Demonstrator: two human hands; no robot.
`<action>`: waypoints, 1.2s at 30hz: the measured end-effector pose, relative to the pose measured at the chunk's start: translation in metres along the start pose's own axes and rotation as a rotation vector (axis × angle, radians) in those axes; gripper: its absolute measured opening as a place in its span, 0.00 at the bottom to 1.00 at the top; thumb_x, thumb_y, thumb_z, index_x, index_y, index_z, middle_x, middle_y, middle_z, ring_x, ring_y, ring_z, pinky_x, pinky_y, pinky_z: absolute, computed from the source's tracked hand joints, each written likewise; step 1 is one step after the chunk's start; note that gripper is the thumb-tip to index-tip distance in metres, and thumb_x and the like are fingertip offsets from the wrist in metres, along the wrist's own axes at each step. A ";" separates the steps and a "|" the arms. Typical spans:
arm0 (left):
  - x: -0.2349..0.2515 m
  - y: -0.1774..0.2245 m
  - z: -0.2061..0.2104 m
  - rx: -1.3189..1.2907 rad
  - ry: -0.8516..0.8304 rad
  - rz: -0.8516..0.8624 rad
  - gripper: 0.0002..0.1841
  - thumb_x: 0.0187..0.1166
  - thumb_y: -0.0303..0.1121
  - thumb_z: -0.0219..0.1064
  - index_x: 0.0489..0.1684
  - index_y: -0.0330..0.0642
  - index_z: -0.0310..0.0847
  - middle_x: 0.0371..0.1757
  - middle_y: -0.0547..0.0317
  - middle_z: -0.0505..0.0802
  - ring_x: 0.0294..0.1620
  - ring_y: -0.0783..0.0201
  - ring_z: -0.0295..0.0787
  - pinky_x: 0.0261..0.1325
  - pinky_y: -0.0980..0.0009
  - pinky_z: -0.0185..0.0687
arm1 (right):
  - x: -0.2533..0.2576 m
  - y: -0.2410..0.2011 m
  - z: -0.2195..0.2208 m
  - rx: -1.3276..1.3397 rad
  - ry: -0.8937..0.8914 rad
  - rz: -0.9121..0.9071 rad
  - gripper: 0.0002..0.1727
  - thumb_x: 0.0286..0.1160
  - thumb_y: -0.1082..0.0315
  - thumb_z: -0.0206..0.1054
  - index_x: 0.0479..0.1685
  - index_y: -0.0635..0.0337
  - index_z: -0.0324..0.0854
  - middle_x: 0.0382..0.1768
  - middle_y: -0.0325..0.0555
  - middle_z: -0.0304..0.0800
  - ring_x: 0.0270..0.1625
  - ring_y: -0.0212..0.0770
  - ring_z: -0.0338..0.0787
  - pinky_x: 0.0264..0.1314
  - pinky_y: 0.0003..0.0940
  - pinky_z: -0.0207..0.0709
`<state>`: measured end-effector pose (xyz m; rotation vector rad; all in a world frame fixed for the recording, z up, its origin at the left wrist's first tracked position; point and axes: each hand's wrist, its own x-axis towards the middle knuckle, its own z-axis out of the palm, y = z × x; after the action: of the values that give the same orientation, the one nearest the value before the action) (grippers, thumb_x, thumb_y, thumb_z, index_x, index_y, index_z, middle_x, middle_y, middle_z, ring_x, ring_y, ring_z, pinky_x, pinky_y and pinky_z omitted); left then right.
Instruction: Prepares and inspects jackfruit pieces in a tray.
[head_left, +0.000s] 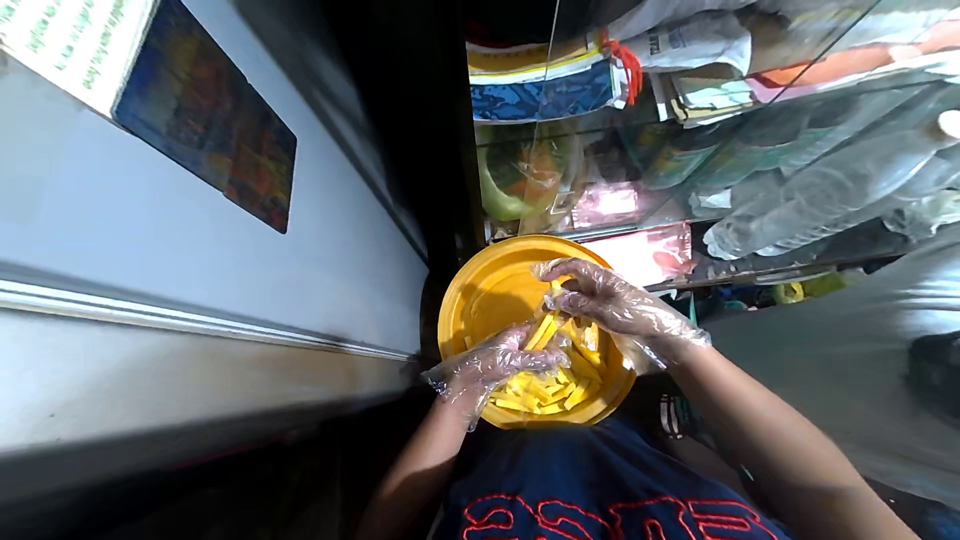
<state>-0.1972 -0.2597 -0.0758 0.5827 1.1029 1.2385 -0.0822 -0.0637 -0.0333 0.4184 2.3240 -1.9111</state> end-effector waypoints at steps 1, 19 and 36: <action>0.000 0.001 0.002 -0.020 0.018 -0.005 0.18 0.76 0.22 0.68 0.63 0.37 0.76 0.44 0.68 0.93 0.42 0.76 0.90 0.50 0.78 0.87 | -0.001 0.000 0.002 0.021 0.016 0.000 0.18 0.84 0.66 0.64 0.70 0.48 0.76 0.38 0.41 0.90 0.31 0.31 0.86 0.32 0.25 0.82; 0.002 -0.001 0.014 -0.110 0.159 -0.061 0.11 0.79 0.19 0.63 0.56 0.35 0.78 0.37 0.63 0.92 0.36 0.71 0.90 0.46 0.75 0.89 | 0.006 -0.011 0.007 -0.354 0.033 -0.116 0.08 0.80 0.64 0.69 0.46 0.59 0.89 0.38 0.48 0.91 0.38 0.42 0.89 0.46 0.45 0.84; -0.007 0.010 0.026 -0.159 0.250 -0.018 0.12 0.88 0.24 0.51 0.60 0.33 0.78 0.44 0.59 0.94 0.46 0.68 0.92 0.56 0.70 0.89 | 0.004 0.008 0.007 0.514 0.205 0.216 0.15 0.84 0.76 0.54 0.60 0.52 0.80 0.42 0.35 0.90 0.32 0.24 0.85 0.31 0.18 0.78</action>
<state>-0.1779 -0.2585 -0.0549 0.3018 1.1995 1.3956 -0.0842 -0.0690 -0.0430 0.9069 1.7610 -2.4265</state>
